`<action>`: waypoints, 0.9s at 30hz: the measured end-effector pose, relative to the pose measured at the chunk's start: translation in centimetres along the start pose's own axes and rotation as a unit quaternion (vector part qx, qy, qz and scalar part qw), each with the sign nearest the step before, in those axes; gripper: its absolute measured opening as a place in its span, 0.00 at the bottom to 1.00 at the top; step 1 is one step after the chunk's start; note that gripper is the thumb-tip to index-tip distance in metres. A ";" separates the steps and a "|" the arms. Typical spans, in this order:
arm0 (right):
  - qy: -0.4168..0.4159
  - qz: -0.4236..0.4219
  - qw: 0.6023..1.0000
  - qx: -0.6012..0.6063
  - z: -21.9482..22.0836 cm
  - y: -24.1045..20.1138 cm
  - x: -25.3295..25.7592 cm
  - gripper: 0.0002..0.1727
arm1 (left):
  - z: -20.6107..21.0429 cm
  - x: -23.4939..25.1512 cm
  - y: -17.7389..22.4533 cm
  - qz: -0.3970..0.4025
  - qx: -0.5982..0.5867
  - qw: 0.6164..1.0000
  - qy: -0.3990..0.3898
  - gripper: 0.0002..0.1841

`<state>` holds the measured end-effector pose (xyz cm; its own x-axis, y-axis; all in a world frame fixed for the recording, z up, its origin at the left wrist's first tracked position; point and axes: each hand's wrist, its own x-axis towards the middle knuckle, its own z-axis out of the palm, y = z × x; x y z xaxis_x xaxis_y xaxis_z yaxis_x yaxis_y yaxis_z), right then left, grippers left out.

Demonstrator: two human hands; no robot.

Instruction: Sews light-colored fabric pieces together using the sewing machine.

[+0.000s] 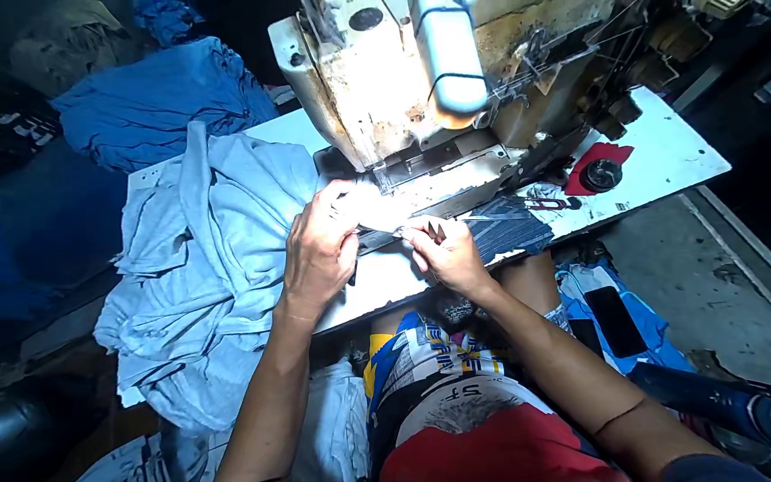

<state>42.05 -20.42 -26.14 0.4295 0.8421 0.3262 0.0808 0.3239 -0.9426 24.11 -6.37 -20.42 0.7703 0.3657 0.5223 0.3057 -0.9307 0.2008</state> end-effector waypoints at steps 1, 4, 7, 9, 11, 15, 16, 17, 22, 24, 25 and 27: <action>0.002 0.000 1.000 -0.003 0.0 0.0 0.1 0.08 | -0.1 0.1 0.1 -0.010 -0.006 1.000 -0.009 0.11; 0.000 0.000 1.000 -0.005 0.0 -0.1 0.1 0.08 | 0.0 0.1 0.1 -0.017 -0.014 1.000 -0.007 0.12; -0.001 0.000 1.000 -0.010 0.1 -0.3 -0.2 0.08 | 0.5 0.1 0.0 -0.011 -0.013 1.000 0.007 0.13; -0.003 0.005 1.000 -0.014 0.1 -0.4 -0.4 0.07 | 0.8 0.2 0.0 -0.008 -0.009 1.000 0.011 0.14; -0.004 0.004 1.000 -0.018 0.0 -0.4 -0.4 0.08 | 1.0 0.5 0.0 -0.001 -0.009 1.000 0.023 0.15; -0.003 0.003 1.000 -0.014 0.2 -0.3 -0.2 0.08 | 1.2 0.7 0.1 0.000 0.002 0.999 0.037 0.14; -0.002 -0.002 1.000 -0.012 0.3 -0.2 0.0 0.08 | 1.2 0.7 0.0 -0.003 0.006 0.999 0.039 0.14; 0.000 -0.005 1.000 -0.007 0.4 -0.1 0.3 0.08 | 1.3 0.6 -0.1 -0.006 0.006 0.999 0.041 0.13; 0.007 -0.001 1.000 0.010 0.9 -0.2 1.6 0.08 | 1.8 0.8 -0.7 -0.014 -0.017 0.998 0.060 0.14; 0.006 0.006 1.000 0.019 1.0 -0.3 1.8 0.06 | 2.1 0.7 -1.0 -0.016 -0.015 0.998 0.064 0.15; 0.006 0.009 1.000 0.021 1.1 -0.2 1.8 0.07 | 2.2 0.7 -1.0 -0.019 -0.012 0.998 0.064 0.16; 0.008 0.013 1.000 0.018 1.1 -0.2 2.0 0.08 | 2.3 0.7 -0.9 -0.028 -0.010 0.997 0.066 0.17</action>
<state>41.88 -18.32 -25.27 0.4445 0.8438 0.3006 0.0378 0.3176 -0.9475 25.62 -5.30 -22.13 0.6715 0.4140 0.6146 0.3333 -0.9095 0.2484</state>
